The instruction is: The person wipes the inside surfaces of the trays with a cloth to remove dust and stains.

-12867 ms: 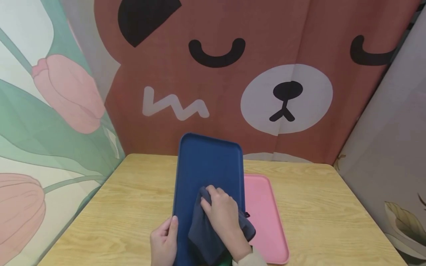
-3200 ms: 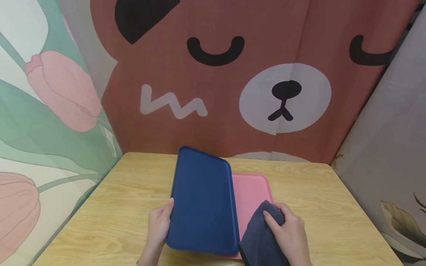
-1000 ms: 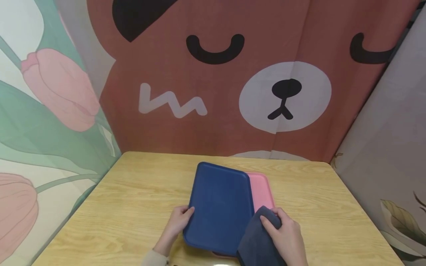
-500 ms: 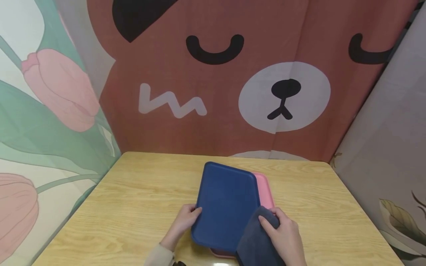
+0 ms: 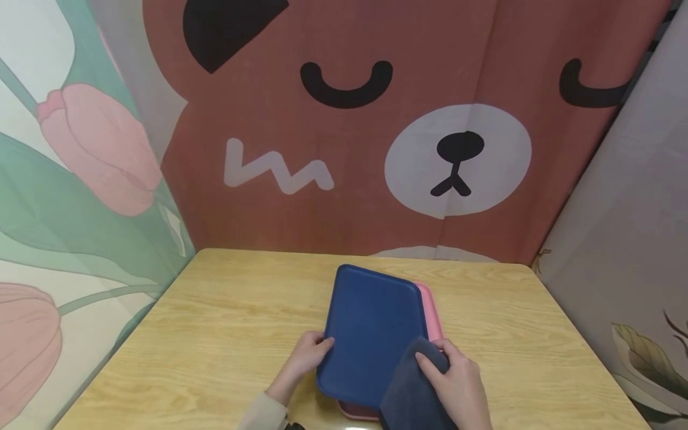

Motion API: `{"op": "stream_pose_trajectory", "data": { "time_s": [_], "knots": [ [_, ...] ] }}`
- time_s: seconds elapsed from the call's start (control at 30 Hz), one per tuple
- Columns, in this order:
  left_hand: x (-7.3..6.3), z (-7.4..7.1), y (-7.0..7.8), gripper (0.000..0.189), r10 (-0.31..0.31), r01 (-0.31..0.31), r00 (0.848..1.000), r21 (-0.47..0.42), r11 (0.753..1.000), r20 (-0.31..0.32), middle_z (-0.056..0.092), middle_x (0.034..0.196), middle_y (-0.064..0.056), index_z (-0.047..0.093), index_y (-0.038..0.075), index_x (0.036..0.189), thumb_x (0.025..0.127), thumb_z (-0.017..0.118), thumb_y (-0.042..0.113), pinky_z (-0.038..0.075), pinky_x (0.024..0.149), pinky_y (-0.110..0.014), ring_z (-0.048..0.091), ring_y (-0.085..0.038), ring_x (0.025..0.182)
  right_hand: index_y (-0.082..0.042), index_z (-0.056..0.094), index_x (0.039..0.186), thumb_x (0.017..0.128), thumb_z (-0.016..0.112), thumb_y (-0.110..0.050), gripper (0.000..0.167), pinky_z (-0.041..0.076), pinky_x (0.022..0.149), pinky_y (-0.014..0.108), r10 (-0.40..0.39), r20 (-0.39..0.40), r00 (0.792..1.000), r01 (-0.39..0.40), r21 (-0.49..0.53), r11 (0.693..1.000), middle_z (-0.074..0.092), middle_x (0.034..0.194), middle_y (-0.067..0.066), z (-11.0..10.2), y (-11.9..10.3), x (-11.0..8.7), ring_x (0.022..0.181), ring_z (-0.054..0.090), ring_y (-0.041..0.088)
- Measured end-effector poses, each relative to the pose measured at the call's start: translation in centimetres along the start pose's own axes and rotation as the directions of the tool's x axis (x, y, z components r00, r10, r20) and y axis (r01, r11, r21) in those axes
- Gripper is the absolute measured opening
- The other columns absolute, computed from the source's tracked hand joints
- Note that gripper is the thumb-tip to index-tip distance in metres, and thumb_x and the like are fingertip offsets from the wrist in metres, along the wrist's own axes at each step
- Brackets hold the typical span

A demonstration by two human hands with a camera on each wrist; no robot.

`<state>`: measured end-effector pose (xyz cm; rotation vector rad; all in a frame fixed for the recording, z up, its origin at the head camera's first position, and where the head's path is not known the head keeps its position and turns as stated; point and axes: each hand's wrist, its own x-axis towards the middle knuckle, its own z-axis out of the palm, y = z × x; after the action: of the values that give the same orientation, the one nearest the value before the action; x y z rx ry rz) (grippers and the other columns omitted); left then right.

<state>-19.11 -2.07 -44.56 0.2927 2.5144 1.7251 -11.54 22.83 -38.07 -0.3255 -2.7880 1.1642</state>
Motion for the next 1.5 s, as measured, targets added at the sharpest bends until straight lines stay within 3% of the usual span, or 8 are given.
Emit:
{"op": "stream_pose_trajectory", "data": {
  "time_s": [0.5, 0.77, 1.07, 1.5],
  "knots": [
    [0.4, 1.0, 0.3, 0.020, -0.005, 0.005, 1.000, 0.006, 1.000, 0.021, 0.046, 0.060, -0.002, 0.057, -0.004, 0.073, 0.086, 0.051, 0.009, 0.039, 0.048, -0.027, 0.044, -0.014, 0.053, -0.003, 0.059, 0.102, 0.080, 0.064, -0.041, 0.045, 0.043, 0.059, 0.034, -0.004, 0.006, 1.000, 0.004, 0.000, 1.000, 0.062, 0.094, 0.014, 0.2, 0.0, -0.2, 0.074, 0.056, 0.020],
    [0.4, 1.1, 0.6, 0.020, -0.014, 0.014, 0.999, -0.002, 1.000, 0.043, 0.052, 0.064, -0.004, 0.061, -0.009, 0.084, 0.086, 0.051, 0.008, 0.041, 0.050, -0.026, 0.047, -0.013, 0.056, -0.002, 0.059, 0.101, 0.080, 0.064, -0.040, 0.044, 0.043, 0.061, 0.035, -0.011, 0.013, 1.000, 0.011, 0.002, 1.000, 0.062, 0.095, 0.015, 0.4, 0.0, -0.1, 0.076, 0.056, 0.020],
    [0.3, 1.2, 0.6, 0.024, -0.036, 0.035, 0.995, 0.013, 0.999, 0.091, 0.037, 0.052, 0.003, 0.052, 0.002, 0.067, 0.089, 0.050, 0.010, 0.031, 0.042, -0.022, 0.035, -0.008, 0.044, -0.004, 0.058, 0.101, 0.080, 0.064, -0.039, 0.042, 0.043, 0.060, 0.034, -0.016, 0.016, 1.000, 0.016, 0.004, 1.000, 0.061, 0.096, 0.016, 0.6, -0.1, -0.3, 0.075, 0.057, 0.021],
    [-0.3, 1.3, 0.2, 0.030, -0.057, 0.044, 0.987, 0.087, 0.995, 0.152, 0.038, 0.053, 0.003, 0.043, 0.010, 0.061, 0.089, 0.050, 0.014, 0.032, 0.043, -0.022, 0.036, -0.009, 0.046, -0.004, 0.058, 0.100, 0.080, 0.064, -0.038, 0.041, 0.044, 0.061, 0.036, -0.011, 0.032, 0.999, 0.011, 0.001, 1.000, 0.061, 0.098, 0.016, 0.7, -0.1, -0.3, 0.078, 0.057, 0.022]
  ]
}}
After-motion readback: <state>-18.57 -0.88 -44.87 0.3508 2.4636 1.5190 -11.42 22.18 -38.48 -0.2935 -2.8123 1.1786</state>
